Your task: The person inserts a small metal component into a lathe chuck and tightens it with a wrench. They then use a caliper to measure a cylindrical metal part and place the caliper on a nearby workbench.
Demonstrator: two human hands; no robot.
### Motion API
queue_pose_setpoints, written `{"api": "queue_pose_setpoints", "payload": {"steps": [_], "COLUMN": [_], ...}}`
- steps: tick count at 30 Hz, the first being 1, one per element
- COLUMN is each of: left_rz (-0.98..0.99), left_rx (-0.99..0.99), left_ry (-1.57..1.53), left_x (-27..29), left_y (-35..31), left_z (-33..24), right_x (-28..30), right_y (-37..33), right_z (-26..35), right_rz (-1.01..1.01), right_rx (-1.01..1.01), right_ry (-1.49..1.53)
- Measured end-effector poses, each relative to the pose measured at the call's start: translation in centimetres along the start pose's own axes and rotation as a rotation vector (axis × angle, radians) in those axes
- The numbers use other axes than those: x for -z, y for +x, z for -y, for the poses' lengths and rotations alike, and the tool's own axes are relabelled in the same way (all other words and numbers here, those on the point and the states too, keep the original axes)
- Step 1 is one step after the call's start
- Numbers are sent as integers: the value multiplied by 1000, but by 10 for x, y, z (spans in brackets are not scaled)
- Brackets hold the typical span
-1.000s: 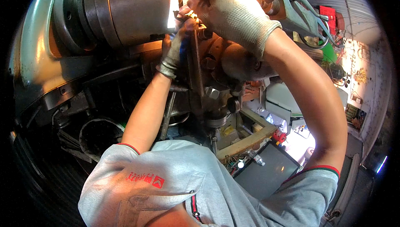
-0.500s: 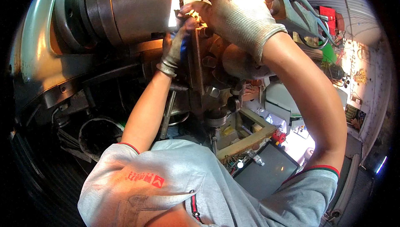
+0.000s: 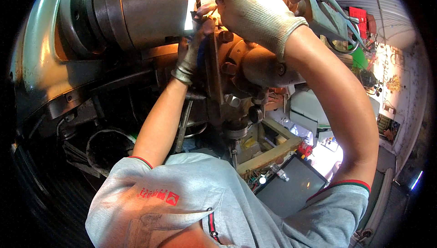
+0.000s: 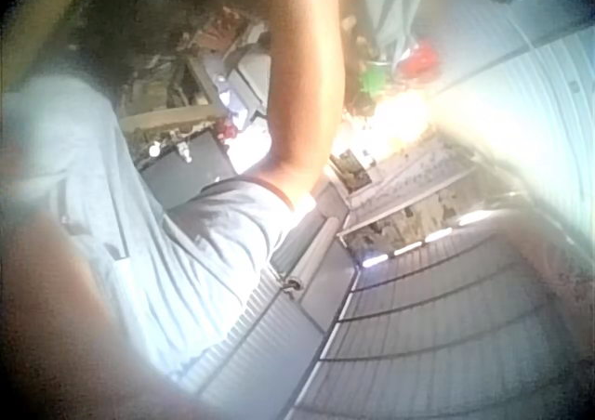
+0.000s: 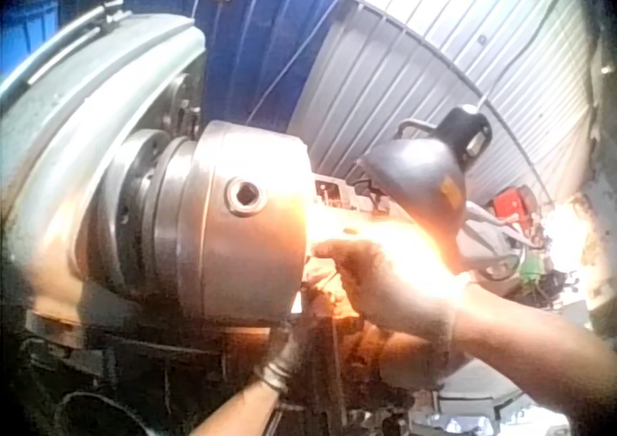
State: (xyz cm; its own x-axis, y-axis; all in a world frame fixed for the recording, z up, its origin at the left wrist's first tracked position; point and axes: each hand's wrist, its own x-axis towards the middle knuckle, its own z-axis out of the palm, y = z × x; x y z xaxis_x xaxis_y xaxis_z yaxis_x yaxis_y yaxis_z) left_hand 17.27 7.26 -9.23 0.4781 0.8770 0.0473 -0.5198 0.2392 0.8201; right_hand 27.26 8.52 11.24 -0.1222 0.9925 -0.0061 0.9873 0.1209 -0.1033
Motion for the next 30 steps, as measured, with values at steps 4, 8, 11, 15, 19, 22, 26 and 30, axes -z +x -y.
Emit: {"api": "queue_pose_setpoints", "payload": {"steps": [4,8,11,15,19,22,26,30], "left_rz": [67,64,77,91,60,18,232,70], "left_rx": [86,103,225,128,28,131,11,19], "left_ry": [-292,-269,-250,-201,-182,-161,-95,-50], "left_x": [4,4,14,14,9,8,45,3], "left_y": [8,5,4,4,5,3,25,12], "left_z": [35,37,43,52,45,38,79,16], "right_x": [7,-1,7,4,-3,-16,-18,-17], "right_y": [1,0,-2,-2,-1,-5,-5,-9], "right_z": [1,-10,2,-4,-6,-13,-9,-10], "right_rz": [76,67,71,49,90,21,18,-55], "right_rx": [2,70,-71,-52,-122,-53,-110,77], "right_ry": [18,152,170,234,170,115,170,-180]}}
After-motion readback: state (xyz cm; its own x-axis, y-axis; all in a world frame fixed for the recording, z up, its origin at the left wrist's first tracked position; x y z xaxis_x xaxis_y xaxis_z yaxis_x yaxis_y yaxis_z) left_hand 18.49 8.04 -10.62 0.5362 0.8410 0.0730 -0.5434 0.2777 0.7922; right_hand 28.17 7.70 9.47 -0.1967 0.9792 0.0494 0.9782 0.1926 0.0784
